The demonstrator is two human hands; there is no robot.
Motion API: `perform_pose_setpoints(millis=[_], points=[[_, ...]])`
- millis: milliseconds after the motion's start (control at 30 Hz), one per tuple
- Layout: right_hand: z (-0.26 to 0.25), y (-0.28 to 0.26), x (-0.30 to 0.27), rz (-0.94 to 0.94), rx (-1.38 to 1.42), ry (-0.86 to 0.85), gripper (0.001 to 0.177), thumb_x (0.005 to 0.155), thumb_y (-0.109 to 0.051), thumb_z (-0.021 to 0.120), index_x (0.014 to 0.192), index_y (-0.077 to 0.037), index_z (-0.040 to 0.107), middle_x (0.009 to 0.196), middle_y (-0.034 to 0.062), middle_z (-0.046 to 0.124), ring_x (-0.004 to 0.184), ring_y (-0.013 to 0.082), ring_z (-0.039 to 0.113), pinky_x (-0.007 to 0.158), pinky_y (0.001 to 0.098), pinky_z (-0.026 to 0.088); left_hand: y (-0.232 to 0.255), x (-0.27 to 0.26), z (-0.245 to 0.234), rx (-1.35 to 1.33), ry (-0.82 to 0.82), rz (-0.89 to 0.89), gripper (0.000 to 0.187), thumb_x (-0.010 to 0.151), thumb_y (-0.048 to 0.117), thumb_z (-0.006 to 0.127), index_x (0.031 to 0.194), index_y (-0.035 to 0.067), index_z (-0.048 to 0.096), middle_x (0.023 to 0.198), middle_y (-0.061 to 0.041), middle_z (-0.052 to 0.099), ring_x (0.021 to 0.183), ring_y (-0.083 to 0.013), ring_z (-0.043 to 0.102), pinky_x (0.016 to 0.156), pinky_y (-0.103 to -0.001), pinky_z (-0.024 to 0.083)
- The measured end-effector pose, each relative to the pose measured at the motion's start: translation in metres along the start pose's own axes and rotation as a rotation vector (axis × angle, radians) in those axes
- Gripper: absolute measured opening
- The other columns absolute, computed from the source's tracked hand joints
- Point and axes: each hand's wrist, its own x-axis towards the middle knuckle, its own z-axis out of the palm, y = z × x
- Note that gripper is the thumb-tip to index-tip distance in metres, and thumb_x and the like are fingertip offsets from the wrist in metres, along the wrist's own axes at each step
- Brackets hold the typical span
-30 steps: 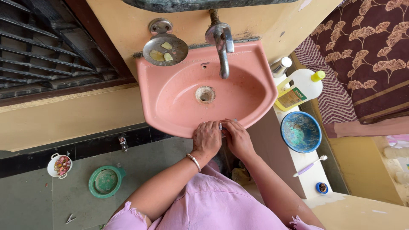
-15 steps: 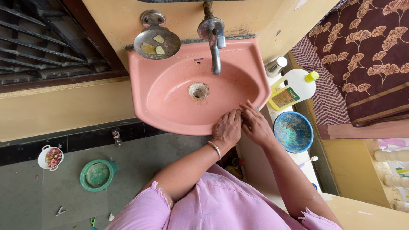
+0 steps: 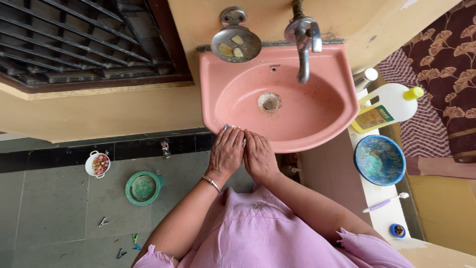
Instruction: The person cleans a bathroom sink and its surrounding shelf using a scouring pad and a brush. They apply liquid cleaner to the surfaces, scrub the faucet and the basin with the pad, and use the brush to scrub the drain area and the shelf edge.
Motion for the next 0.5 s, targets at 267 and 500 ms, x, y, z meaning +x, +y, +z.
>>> perform_pose_setpoints(millis=[267,500], points=[[0.055,-0.042,0.055,-0.010,-0.053,0.036,0.060,0.091,-0.010,0.052,0.144,0.015,0.043,0.139,0.0319,0.054,0.129,0.0420,0.054,0.113,0.0463,0.040,-0.075,0.005,-0.038,-0.049,0.046,-0.016,0.036,0.100,0.014,0.054,0.131,-0.003,0.063,0.140,-0.019,0.062,0.139,-0.0335,0.052,0.121,-0.045,0.036],[0.046,-0.044,0.050,0.013,-0.015,0.114,0.056,0.090,-0.011,0.057,0.141,0.012,0.048,0.132,0.0286,0.060,0.122,0.0406,0.059,0.108,0.0455,0.044,-0.076,0.007,-0.036,-0.141,0.052,0.059,0.038,0.097,0.012,0.055,0.130,-0.005,0.063,0.138,-0.020,0.062,0.138,-0.0347,0.052,0.122,-0.046,0.036]])
